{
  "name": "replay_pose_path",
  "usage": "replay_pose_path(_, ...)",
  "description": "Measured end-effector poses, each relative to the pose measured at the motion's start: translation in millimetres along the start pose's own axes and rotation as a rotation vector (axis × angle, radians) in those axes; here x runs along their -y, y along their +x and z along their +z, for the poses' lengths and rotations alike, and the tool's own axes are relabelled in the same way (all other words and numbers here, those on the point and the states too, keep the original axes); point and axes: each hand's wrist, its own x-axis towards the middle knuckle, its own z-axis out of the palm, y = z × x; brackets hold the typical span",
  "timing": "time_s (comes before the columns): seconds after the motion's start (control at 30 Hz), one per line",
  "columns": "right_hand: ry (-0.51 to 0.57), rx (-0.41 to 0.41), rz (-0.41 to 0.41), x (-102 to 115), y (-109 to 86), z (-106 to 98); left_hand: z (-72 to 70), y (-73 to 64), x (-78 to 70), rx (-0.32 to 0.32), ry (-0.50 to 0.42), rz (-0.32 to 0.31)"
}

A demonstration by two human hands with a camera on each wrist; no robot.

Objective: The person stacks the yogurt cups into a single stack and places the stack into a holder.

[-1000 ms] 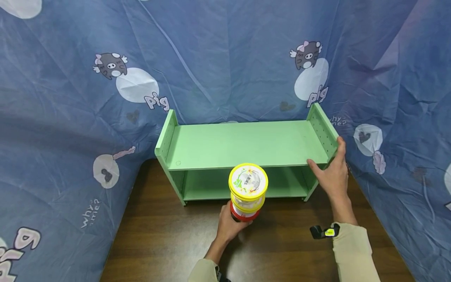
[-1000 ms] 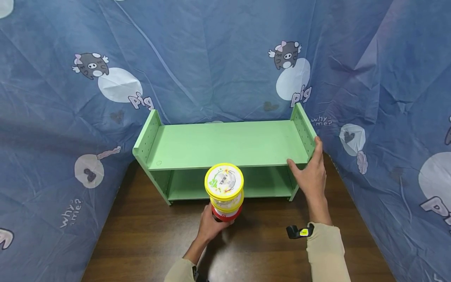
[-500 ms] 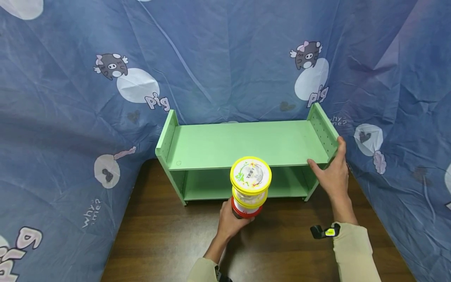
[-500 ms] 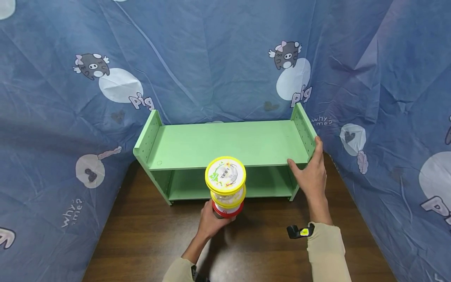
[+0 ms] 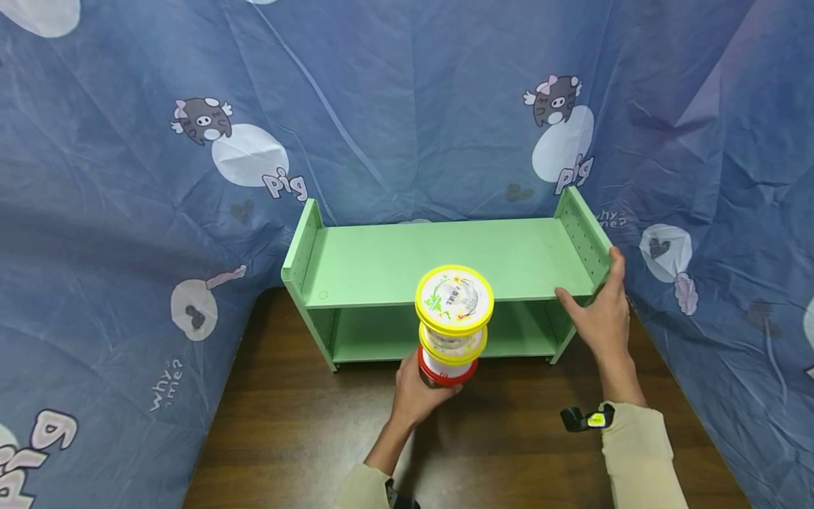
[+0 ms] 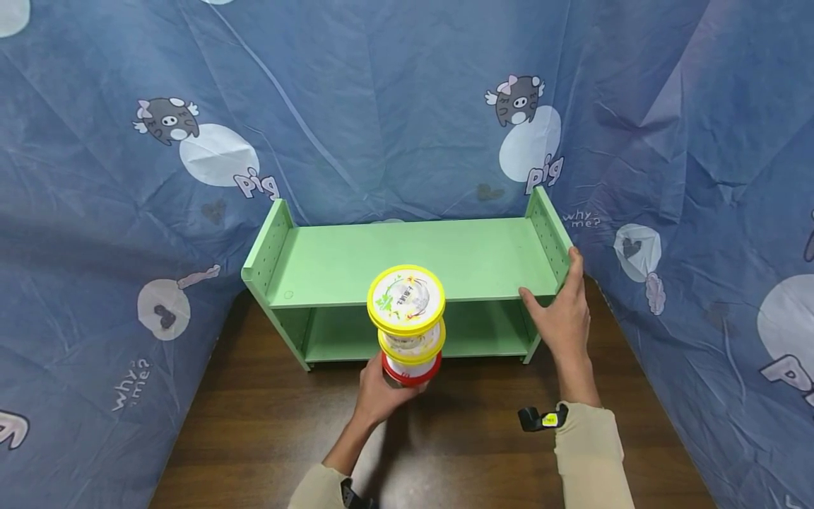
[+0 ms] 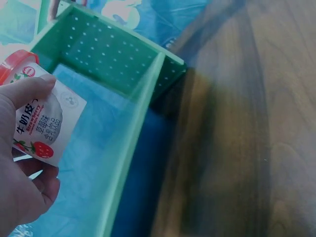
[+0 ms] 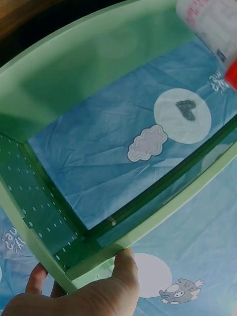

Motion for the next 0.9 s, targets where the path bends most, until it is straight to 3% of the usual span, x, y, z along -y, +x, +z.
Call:
replay_pose_path(0.23,-0.003,0.001,0.003,-0.1,-0.2,0.2,-7.7,4.3,-12.4,-0.009,-0.002,0.052)
replay_pose_path(0.57,0.001,-0.008,-0.003,0.1,-0.3,0.3,-13.8,6.7,-28.0,-0.016,0.0,0.013)
replay_pose_path(0.9,0.006,-0.005,-0.004,0.5,-0.5,-0.2,-20.9,13.4,-43.1,-0.007,0.003,0.05)
